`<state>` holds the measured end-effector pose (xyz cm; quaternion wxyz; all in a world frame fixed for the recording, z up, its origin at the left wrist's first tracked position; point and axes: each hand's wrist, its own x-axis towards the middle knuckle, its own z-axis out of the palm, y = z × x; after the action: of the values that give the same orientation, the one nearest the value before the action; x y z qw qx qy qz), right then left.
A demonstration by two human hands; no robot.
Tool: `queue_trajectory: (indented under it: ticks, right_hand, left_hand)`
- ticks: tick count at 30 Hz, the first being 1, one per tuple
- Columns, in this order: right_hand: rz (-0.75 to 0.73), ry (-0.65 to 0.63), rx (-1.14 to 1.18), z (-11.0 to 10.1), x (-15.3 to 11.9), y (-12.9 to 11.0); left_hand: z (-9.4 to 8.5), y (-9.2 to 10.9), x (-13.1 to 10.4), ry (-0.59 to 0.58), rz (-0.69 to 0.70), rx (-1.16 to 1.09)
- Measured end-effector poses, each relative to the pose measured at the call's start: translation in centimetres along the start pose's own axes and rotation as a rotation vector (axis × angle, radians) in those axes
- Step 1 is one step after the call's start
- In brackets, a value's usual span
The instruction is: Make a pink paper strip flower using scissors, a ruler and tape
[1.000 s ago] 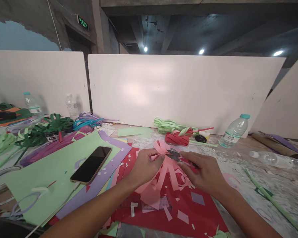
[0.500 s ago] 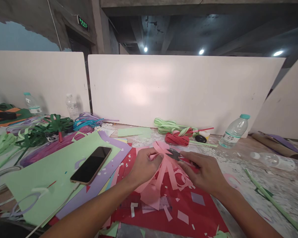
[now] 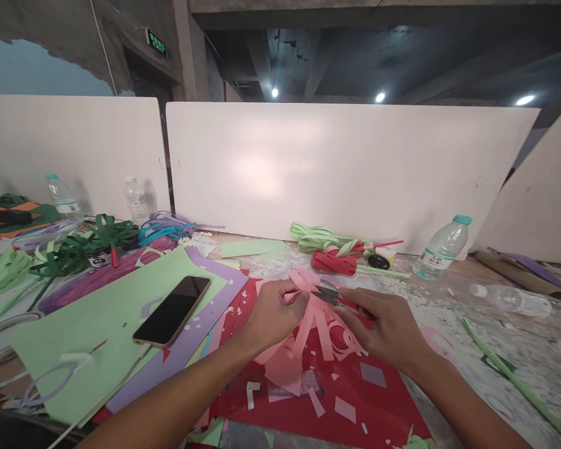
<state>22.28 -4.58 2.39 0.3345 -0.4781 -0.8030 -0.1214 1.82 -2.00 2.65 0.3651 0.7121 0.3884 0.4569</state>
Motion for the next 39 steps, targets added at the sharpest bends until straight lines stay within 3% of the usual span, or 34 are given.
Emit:
queue_trajectory:
  ticks: [25,39]
  right_hand:
    - [-0.052,0.061,0.009,0.25,-0.04,0.20]
    - [-0.051,0.072,0.003,0.14,0.03,0.07]
  left_hand:
    - [-0.15,-0.58,-0.06,-0.024,0.052,0.149]
    - [-0.04,-0.50,0.00,-0.046,0.033,0.069]
